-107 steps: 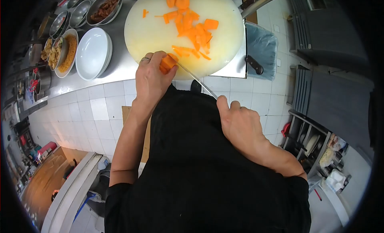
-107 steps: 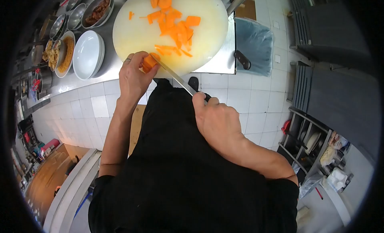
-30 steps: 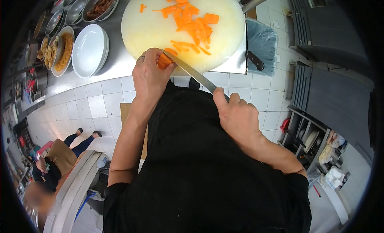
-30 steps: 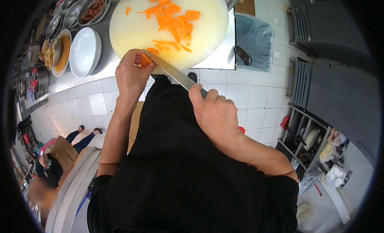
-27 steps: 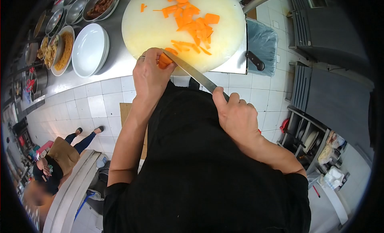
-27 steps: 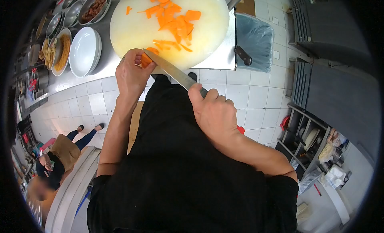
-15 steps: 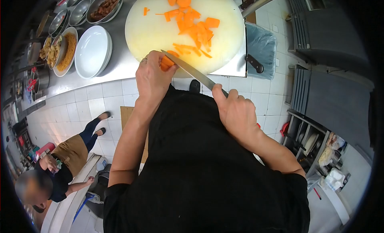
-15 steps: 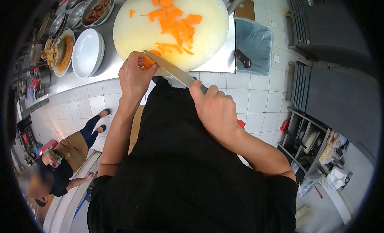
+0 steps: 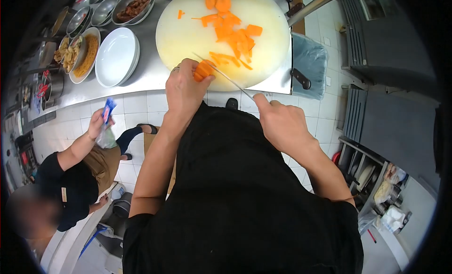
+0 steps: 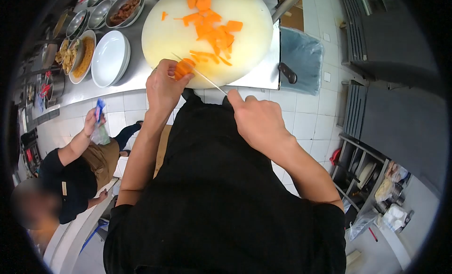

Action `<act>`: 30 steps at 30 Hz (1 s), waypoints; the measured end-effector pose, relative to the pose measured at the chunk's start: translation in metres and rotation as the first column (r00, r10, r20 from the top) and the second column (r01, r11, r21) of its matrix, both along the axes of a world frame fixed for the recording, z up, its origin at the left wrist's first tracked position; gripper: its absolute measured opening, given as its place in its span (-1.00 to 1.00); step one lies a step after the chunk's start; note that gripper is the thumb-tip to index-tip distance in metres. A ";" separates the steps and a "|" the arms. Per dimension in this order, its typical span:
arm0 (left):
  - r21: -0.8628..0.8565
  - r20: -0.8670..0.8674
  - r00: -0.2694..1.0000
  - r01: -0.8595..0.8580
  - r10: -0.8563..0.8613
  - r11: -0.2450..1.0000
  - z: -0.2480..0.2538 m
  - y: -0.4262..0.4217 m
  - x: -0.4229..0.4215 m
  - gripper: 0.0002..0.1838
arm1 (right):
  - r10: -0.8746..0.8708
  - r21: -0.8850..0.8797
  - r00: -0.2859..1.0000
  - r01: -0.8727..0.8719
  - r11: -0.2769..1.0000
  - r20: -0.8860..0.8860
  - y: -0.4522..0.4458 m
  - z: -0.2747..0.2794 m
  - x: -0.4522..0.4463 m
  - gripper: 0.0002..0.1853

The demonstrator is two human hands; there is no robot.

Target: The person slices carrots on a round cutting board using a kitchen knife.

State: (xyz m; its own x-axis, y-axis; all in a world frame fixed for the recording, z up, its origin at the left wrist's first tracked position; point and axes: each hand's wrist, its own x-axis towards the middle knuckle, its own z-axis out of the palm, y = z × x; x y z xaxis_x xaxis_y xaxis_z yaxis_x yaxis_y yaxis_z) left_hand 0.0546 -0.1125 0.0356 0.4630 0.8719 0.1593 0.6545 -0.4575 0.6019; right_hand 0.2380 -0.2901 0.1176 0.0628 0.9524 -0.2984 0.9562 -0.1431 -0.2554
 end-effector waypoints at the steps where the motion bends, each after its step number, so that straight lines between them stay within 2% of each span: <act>1: -0.005 0.005 1.000 0.008 -0.008 1.000 -0.002 0.000 -0.001 -0.50 | 0.006 0.005 1.000 -0.006 1.000 0.001 -0.001 -0.001 0.003 -0.76; 3: -0.007 0.009 1.000 0.015 -0.015 1.000 -0.002 0.001 -0.002 -0.50 | -0.051 0.033 0.997 0.053 0.998 -0.065 -0.004 -0.004 0.007 -0.77; 9: 0.019 -0.019 0.997 0.070 -0.069 0.997 -0.003 0.008 -0.005 -0.51 | -0.035 -0.062 0.996 0.030 0.998 -0.085 -0.007 -0.004 0.011 -0.82; 13: 0.051 0.023 0.996 0.083 -0.084 0.995 -0.007 0.008 -0.005 -0.51 | -0.022 -0.054 0.995 0.016 0.998 -0.100 -0.008 0.001 0.011 -0.82; 20: 0.059 0.036 0.997 0.072 -0.074 0.996 -0.003 0.006 -0.006 -0.52 | -0.088 -0.220 0.987 0.057 0.974 -0.134 0.004 0.012 0.015 -0.78; 22: 0.065 0.024 0.996 0.084 -0.085 0.994 -0.004 0.005 -0.005 -0.51 | -0.108 -0.255 0.975 0.056 0.965 -0.192 0.010 0.013 0.018 -0.78; 30: 0.051 0.032 0.994 0.099 -0.101 0.994 -0.007 0.005 -0.005 -0.52 | -0.118 -0.211 0.948 0.055 0.976 -0.296 0.024 0.002 0.023 -0.78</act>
State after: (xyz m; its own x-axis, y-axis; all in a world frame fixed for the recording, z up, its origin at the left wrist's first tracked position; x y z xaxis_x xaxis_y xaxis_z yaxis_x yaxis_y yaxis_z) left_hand 0.0492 -0.1075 0.0290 0.5409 0.8122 0.2185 0.5831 -0.5493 0.5986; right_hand 0.2610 -0.2663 0.1192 0.0186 0.8672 -0.4976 0.8183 -0.2992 -0.4908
